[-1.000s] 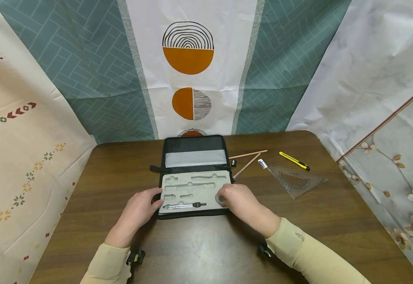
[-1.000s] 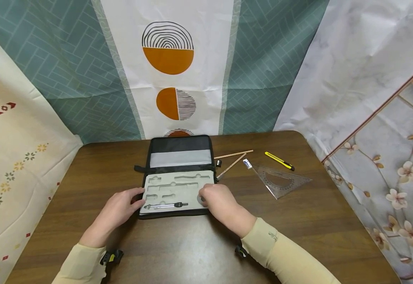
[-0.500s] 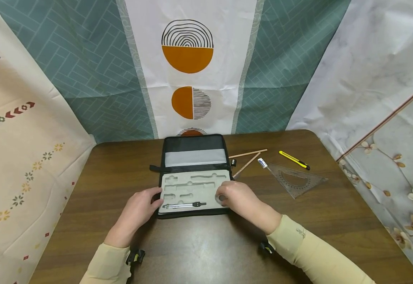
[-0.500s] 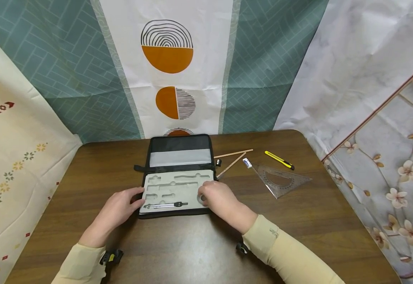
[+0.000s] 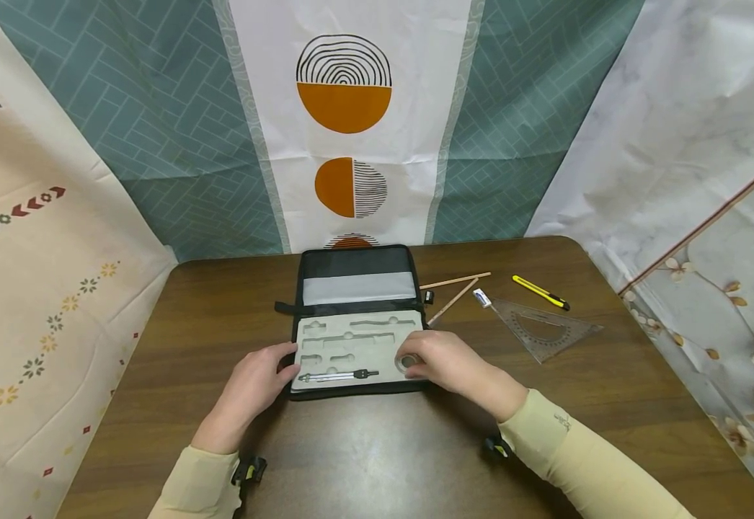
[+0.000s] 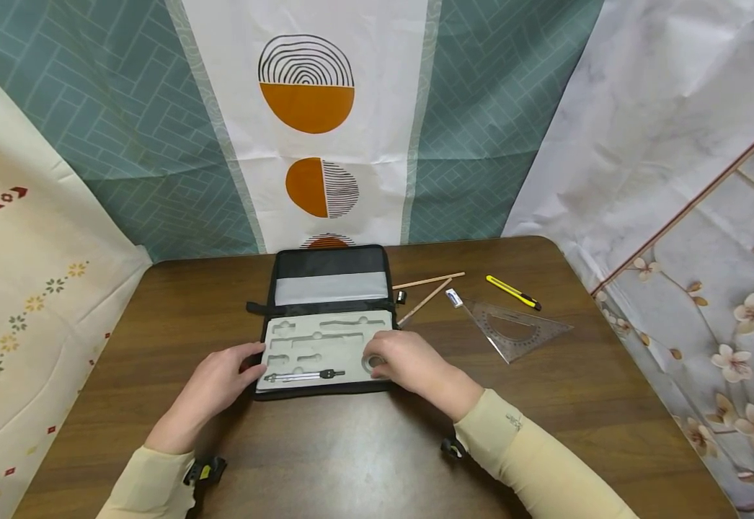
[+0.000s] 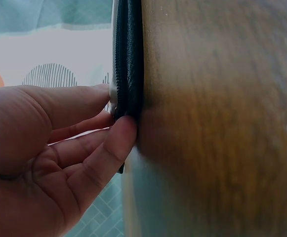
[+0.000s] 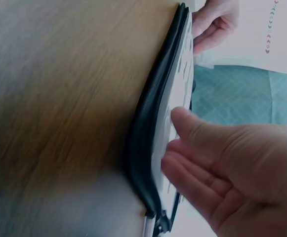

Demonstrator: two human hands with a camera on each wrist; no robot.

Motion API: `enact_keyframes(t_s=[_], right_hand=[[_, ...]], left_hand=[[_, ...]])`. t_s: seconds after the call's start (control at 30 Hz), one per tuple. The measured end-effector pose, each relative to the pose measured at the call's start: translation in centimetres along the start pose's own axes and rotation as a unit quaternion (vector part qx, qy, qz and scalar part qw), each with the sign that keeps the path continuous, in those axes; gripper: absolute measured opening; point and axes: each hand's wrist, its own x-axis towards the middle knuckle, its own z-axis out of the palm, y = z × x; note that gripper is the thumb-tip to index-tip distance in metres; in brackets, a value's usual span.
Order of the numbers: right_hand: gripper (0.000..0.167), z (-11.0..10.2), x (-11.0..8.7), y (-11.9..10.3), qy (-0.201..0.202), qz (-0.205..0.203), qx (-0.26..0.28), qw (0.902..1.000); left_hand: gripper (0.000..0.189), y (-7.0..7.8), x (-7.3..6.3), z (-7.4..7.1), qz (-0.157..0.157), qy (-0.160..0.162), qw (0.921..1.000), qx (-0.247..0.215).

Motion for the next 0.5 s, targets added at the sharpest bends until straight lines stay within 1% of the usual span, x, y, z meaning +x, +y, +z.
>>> enact_keyframes(t_s=[0.17,0.23,0.37,0.5], right_hand=[[0.026,-0.2,-0.1,0.7,-0.004,-0.011,0.029,0.9995],[0.028,-0.3,-0.2,1.1,0.002,-0.017,0.029,0.9994],[0.038,-0.5,-0.4,1.9,0.026,-0.013,0.015,0.9995],[0.052,-0.7,-0.5,2.8,0.051,0.011,-0.006,0.9986]], left_hand=[[0.045,-0.1,0.1,0.0,0.002,0.002,1.0000,-0.001],[0.045,-0.1,0.1,0.0,0.003,0.002,1.0000,-0.001],[0.045,-0.1,0.0,0.0,-0.001,-0.001,1.0000,-0.003],[0.046,-0.1,0.0,0.1,-0.003,-0.002,1.0000,-0.003]])
